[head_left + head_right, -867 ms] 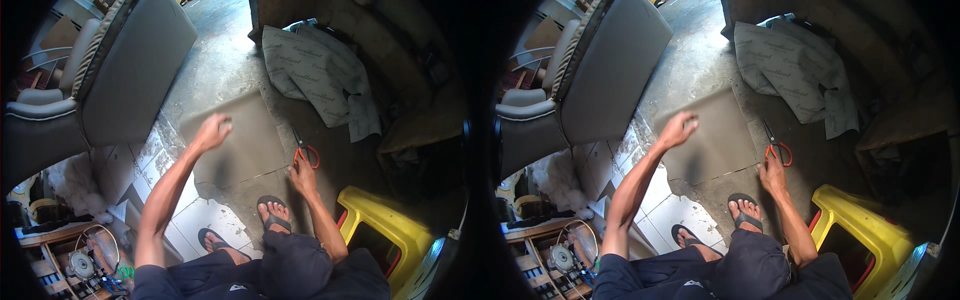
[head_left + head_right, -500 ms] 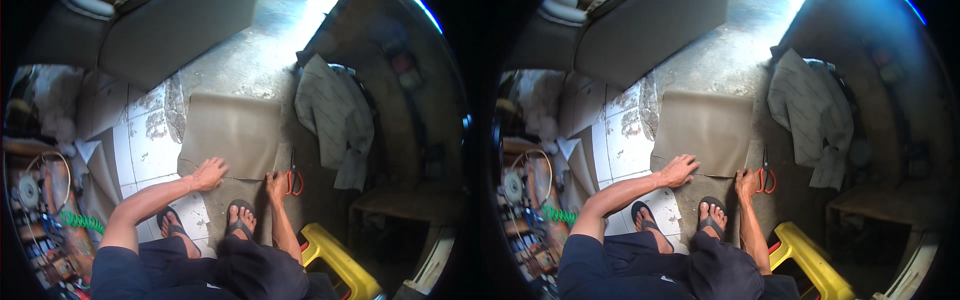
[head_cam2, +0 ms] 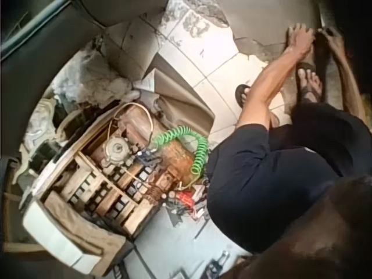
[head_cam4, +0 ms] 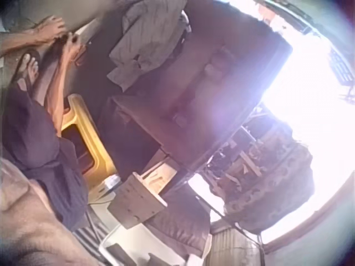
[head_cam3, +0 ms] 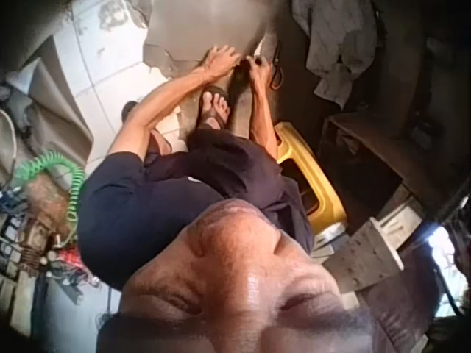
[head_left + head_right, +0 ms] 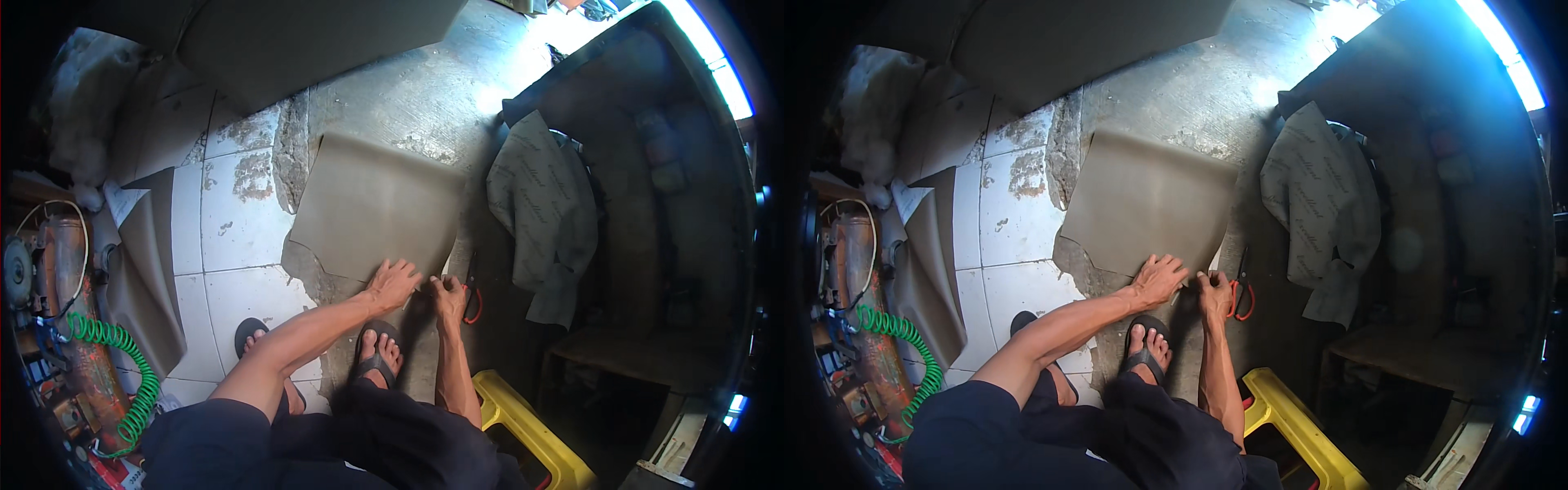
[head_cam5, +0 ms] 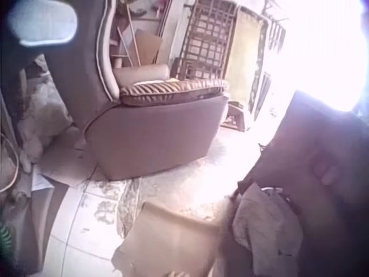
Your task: The person trims a piece of vinyl fabric with shears and then aligns it onto a larger sheet of patterned upholstery material.
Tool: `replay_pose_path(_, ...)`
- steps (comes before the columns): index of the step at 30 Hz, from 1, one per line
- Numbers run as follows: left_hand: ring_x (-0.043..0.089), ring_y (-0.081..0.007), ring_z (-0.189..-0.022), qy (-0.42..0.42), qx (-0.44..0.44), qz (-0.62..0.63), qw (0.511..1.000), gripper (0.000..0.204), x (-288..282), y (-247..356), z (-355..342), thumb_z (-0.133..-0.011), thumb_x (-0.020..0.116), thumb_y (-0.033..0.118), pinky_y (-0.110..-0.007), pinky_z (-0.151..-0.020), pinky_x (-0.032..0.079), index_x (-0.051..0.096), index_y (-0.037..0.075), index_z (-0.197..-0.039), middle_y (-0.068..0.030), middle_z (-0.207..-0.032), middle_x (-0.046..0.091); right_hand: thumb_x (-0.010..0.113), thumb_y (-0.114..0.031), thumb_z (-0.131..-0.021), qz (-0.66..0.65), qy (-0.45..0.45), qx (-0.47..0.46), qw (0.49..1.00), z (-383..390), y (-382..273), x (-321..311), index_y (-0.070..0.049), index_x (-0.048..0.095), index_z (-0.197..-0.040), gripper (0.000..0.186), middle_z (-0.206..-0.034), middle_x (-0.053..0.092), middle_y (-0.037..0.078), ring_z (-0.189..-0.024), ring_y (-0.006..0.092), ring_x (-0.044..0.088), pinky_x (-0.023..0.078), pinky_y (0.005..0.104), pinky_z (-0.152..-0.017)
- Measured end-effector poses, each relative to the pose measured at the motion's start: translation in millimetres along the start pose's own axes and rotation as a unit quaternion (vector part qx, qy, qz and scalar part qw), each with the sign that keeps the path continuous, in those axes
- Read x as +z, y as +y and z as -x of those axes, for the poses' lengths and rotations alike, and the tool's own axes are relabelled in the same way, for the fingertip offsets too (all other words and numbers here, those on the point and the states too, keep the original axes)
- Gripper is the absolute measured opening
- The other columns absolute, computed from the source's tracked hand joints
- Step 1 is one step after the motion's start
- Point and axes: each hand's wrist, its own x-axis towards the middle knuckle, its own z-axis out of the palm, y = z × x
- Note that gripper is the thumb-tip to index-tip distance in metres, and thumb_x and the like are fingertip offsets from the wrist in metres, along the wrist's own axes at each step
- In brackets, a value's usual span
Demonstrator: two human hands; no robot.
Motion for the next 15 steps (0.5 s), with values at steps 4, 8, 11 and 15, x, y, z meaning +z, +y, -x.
replay_pose_path(4,0.049,-0.0310,-0.122,0.040,0.014,0.031,0.999,0.053,-14.6,4.2,7.2,-0.082,0.071,0.022,-0.051,-0.091,0.041,0.054,0.013,-0.132,-0.0125,-0.130,0.052,0.069,-0.025,-0.090,-0.127,-0.026,0.036,0.991,21.2,-25.0,-9.6,0.000,0.064,-0.108,0.031,-0.086,0.064,0.004,-0.076,0.0128,0.058,0.049,0.0287,-0.071)
replay_pose_path(8,0.047,-0.0322,-0.126,0.003,0.023,0.006,1.000,0.054,-11.4,11.1,-3.2,-0.083,0.070,0.021,-0.054,-0.098,0.039,0.054,0.013,-0.134,-0.0141,-0.133,0.050,0.063,-0.017,-0.085,0.181,0.191,-0.136,0.955,6.1,19.3,-23.0,-0.002,0.065,-0.105,0.025,-0.095,0.064,0.018,-0.093,0.0343,0.063,0.049,0.0446,-0.084)
replay_pose_path(11,0.043,-0.0326,-0.131,-0.019,0.032,-0.020,0.999,0.053,-3.2,12.8,-5.4,-0.083,0.070,0.020,-0.056,-0.106,0.035,0.056,0.013,-0.133,-0.0148,-0.138,0.048,0.063,-0.015,-0.081,0.266,0.164,-0.094,0.945,6.0,38.0,-38.5,-0.004,0.058,-0.119,0.040,-0.103,0.062,0.023,-0.104,0.0395,0.059,0.047,0.0480,-0.090)
replay_pose_path(15,0.039,-0.0330,-0.137,0.047,0.080,-0.074,0.993,0.048,12.5,11.2,-12.1,-0.084,0.066,0.022,-0.056,-0.110,0.033,0.058,0.012,-0.130,-0.0153,-0.142,0.046,0.067,-0.014,-0.076,0.270,0.122,-0.070,0.953,4.6,50.5,-54.6,-0.004,0.049,-0.125,0.053,-0.100,0.062,0.025,-0.094,0.0421,0.062,0.049,0.0512,-0.087)
